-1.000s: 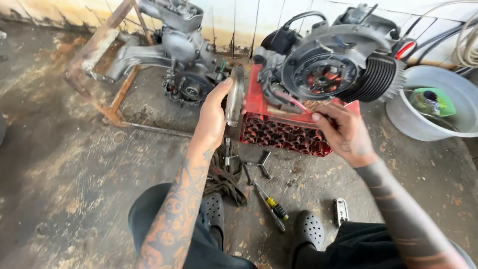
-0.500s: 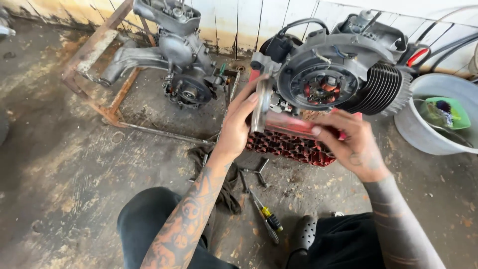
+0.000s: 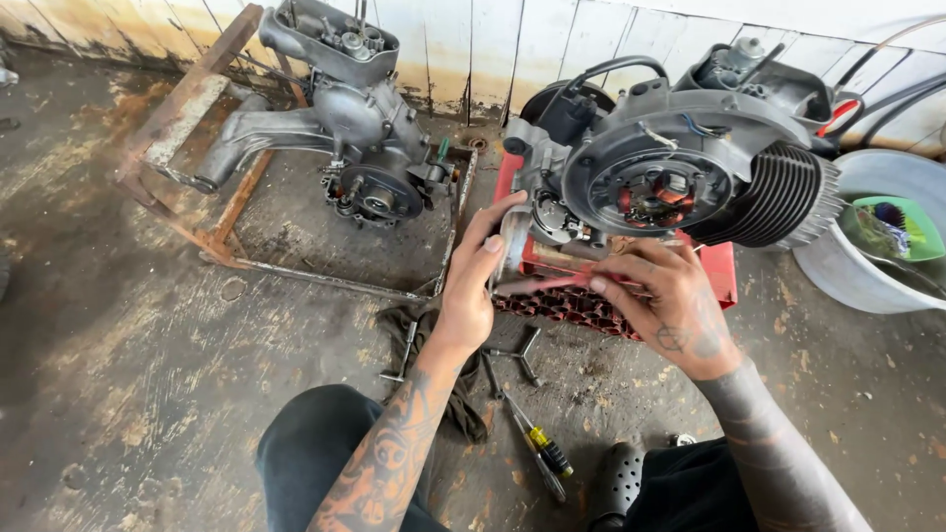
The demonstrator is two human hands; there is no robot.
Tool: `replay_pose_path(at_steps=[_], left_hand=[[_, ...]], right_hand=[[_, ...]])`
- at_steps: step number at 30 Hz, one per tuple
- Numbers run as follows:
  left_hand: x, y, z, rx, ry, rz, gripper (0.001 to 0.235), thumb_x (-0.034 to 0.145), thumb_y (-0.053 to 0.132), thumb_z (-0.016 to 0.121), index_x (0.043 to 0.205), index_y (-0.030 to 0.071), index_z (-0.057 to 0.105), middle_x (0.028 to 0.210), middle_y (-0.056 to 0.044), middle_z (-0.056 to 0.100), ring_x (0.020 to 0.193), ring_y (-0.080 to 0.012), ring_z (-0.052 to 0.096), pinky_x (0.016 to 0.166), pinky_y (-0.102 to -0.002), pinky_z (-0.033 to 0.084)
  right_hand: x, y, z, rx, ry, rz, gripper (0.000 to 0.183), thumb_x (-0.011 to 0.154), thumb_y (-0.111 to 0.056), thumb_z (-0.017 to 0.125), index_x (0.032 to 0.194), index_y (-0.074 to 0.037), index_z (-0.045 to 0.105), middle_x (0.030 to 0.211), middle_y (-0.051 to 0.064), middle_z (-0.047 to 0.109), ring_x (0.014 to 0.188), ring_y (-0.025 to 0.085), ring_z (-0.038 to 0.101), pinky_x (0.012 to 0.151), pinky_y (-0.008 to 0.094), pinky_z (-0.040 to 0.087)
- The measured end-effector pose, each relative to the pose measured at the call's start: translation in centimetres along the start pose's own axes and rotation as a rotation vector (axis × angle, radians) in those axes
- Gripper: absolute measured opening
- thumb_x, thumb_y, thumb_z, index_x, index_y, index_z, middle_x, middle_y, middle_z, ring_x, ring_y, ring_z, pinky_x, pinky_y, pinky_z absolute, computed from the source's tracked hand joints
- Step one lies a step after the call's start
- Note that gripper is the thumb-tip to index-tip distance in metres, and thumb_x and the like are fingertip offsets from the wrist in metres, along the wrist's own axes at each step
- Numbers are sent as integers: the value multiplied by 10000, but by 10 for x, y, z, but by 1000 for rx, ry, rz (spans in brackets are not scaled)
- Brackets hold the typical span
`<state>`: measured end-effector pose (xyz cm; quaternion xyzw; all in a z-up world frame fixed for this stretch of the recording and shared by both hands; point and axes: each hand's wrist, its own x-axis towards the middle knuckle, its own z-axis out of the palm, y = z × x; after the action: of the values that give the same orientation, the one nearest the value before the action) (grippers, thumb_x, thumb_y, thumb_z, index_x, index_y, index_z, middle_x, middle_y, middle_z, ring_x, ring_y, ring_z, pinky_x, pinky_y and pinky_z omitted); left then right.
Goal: The person sits on the floor of a motorcycle repair workshop and uses a screwdriver to work on a screw of a motorcycle engine resting on a red crate. They then hold a small metal engine cover in one hand and scrape its surface with a red-handled scraper, turning the part to clean different areas.
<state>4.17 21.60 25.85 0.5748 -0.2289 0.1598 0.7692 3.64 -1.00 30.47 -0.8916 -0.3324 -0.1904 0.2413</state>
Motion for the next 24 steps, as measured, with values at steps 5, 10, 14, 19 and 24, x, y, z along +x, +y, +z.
replay_pose_path(at_steps=[5, 10, 14, 19, 24], left_hand=[[-10, 6, -1, -90, 52, 31, 556, 1065, 404, 419, 1493, 55, 485, 1429, -229, 481, 1373, -404, 434, 1180, -582, 299], [-14, -7, -17, -125, 86, 22, 543, 1058, 388, 439, 1468, 40, 514, 1468, -196, 494, 1371, -332, 461, 1160, -545, 372], [-14, -9, -20, -175, 82, -32, 600, 1007, 421, 487, 1467, 35, 508, 1355, -164, 478, 1172, -266, 519, 851, -493, 633], [-16, -12, -18, -143, 71, -32, 628, 998, 455, 479, 1477, 49, 507, 1294, -188, 453, 1120, -261, 469, 841, -516, 635], [-15, -16, -15, -94, 32, -16, 640, 998, 484, 476, 1475, 58, 496, 1281, -215, 430, 1159, -309, 458, 857, -557, 603]], right_hand=[[5, 6, 11, 57, -41, -10, 215, 930, -289, 724, 1066, -131, 776, 940, 124, 731, 889, 287, 725, 854, 440, 490], [9, 10, 20, 119, -17, -79, 191, 956, -260, 706, 1036, -105, 783, 951, 139, 747, 862, 276, 723, 845, 414, 495], [9, 5, 17, 121, -31, -47, 189, 941, -257, 717, 1034, -105, 779, 927, 140, 742, 860, 276, 719, 843, 413, 472], [10, -10, 5, 42, -8, -17, 193, 937, -295, 733, 1014, -122, 771, 867, 104, 725, 833, 271, 713, 799, 412, 459], [1, 11, 12, -90, 27, -32, 175, 943, -324, 741, 1019, -168, 764, 876, 38, 712, 868, 235, 710, 832, 381, 446]])
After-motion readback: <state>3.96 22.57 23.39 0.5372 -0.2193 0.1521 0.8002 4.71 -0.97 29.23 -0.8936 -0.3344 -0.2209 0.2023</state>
